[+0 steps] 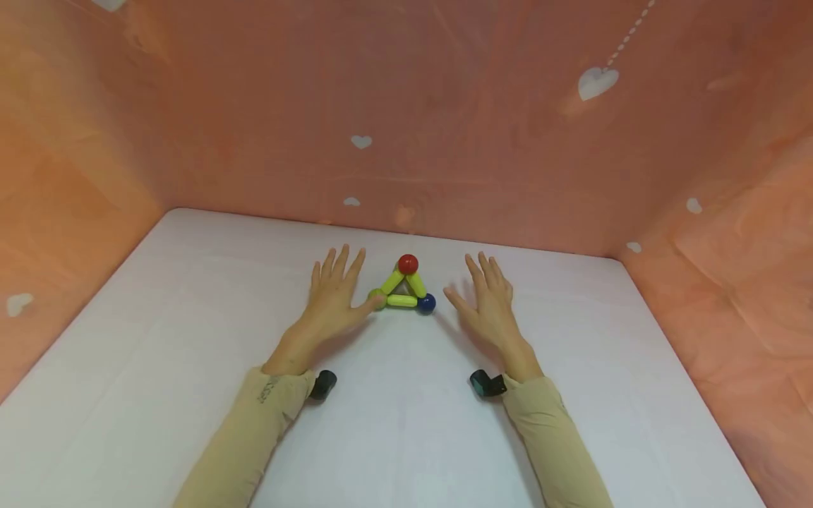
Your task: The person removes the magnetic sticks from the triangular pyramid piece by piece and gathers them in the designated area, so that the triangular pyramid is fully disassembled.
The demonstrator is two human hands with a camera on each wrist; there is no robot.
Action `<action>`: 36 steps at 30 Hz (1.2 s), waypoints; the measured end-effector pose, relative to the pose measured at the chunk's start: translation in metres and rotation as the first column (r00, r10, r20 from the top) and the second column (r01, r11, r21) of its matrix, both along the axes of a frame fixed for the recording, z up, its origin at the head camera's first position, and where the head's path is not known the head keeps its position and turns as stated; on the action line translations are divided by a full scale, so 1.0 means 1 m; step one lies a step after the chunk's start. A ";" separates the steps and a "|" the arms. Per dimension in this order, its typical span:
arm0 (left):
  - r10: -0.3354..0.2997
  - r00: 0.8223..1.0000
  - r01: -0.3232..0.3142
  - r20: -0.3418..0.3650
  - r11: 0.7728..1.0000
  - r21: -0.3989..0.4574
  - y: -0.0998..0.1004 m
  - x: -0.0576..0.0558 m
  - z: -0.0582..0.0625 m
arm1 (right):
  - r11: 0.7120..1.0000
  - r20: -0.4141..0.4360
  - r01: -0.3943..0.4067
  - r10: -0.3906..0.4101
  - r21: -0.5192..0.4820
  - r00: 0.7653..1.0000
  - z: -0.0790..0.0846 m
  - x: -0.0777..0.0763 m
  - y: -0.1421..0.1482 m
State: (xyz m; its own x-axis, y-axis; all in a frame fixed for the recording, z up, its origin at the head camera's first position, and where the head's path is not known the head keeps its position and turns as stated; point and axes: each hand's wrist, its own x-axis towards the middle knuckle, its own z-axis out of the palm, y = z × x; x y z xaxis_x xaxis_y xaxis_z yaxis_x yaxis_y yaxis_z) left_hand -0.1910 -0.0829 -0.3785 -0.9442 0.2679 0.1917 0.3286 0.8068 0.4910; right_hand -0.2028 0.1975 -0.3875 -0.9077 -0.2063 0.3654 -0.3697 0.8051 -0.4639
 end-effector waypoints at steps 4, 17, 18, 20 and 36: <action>-0.014 1.000 0.014 -0.001 0.998 0.060 0.007 -0.001 0.000 | 0.998 0.021 -0.016 0.018 -0.061 1.000 0.003 -0.001 -0.008; -0.015 1.000 0.015 -0.004 0.937 0.348 0.024 -0.010 -0.006 | 0.959 -0.044 -0.085 0.076 -0.272 0.996 0.007 -0.007 -0.036; -0.017 1.000 0.014 0.005 0.929 0.370 0.026 -0.011 -0.007 | 0.954 -0.041 -0.085 0.077 -0.286 0.996 0.007 -0.008 -0.037; -0.020 0.999 0.009 0.024 0.916 0.401 0.029 -0.011 -0.008 | 0.946 -0.038 -0.087 0.079 -0.313 0.996 0.008 -0.008 -0.041; 0.007 0.995 -0.053 0.100 0.888 0.457 0.039 -0.013 -0.012 | 0.876 0.022 -0.103 0.129 -0.472 0.991 0.007 -0.013 -0.061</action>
